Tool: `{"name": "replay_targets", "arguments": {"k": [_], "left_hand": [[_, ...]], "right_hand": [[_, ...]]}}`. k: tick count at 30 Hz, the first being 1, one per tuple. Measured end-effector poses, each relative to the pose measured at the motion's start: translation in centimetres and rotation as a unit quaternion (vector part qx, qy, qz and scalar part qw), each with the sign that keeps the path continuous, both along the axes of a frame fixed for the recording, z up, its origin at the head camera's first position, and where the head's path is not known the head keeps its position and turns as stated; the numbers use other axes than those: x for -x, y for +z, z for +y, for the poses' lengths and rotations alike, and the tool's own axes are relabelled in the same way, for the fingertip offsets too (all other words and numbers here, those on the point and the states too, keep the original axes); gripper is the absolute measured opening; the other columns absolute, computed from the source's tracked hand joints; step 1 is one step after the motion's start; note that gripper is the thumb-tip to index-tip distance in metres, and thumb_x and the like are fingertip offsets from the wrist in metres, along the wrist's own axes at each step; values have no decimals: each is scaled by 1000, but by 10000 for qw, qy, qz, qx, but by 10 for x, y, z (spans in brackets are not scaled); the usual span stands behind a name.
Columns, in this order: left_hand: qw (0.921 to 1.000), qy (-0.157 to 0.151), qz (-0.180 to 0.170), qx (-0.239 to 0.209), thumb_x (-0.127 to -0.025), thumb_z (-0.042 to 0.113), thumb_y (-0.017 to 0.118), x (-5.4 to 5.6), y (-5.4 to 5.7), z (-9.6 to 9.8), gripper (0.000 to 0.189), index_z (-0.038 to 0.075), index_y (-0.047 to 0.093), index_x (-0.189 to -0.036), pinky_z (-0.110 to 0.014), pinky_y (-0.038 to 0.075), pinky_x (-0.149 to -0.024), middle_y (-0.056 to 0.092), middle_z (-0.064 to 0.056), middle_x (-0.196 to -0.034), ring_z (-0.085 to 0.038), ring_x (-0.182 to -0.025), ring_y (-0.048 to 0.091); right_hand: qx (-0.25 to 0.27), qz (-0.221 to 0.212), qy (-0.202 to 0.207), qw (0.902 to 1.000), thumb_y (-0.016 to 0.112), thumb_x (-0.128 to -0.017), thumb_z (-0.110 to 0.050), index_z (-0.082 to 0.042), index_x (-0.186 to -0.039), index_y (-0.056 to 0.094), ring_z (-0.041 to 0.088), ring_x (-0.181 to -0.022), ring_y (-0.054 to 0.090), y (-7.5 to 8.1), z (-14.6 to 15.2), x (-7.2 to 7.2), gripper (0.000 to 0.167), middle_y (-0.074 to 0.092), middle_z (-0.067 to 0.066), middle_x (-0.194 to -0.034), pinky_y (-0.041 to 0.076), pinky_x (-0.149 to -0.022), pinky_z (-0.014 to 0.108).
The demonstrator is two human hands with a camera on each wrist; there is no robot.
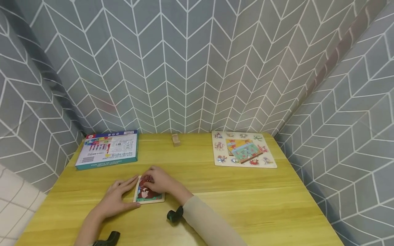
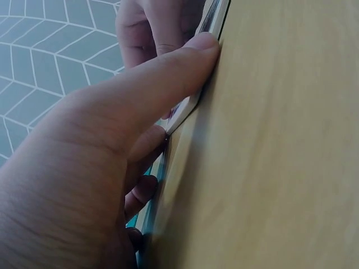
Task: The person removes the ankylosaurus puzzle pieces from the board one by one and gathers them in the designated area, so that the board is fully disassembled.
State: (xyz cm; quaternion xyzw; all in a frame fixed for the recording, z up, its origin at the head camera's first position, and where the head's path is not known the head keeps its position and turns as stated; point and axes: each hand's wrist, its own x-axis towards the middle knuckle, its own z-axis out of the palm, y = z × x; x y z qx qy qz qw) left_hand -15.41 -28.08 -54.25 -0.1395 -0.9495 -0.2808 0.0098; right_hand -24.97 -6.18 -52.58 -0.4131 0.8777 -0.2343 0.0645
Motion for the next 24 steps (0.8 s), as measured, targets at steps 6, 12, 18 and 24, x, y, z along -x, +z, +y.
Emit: {"name": "replay_targets", "arguments": {"k": [6,12,18,24], "left_hand": [[10000,68,-32,11,-81,60,87,-8,-4,-3,100,19,47,-163,-59,46,-91,56,-15,-155,-27,-119,50],[10000,4,67,51,-81,59,87,-6,-6,0,100,17,47,-162,-55,43,-92,53,-14,-159,-27,-119,50],[9999,1,123,36,-82,58,87,2,1,2,99,16,47,-162,-51,41,-91,53,-15,-159,-26,-117,49],[10000,22,-35,20,-83,58,86,2,4,2,100,16,45,-163,-55,42,-94,56,-13,-157,-29,-120,49]], "right_hand": [[-58,-135,168,9998,72,-103,-24,-16,-127,77,4,-99,57,-2,-4,-3,25,66,0,-119,46,-89,15],[-43,-228,237,9995,75,-100,-24,-15,-127,78,5,-89,51,-4,-3,3,28,65,2,-115,44,-81,15],[-20,-203,221,9995,73,-101,-20,-12,-129,77,7,-89,51,2,-3,12,29,65,4,-115,45,-82,16],[-101,-331,185,9992,72,-98,-13,-12,-123,77,8,-91,55,8,-4,15,25,67,2,-110,47,-83,18]]}}
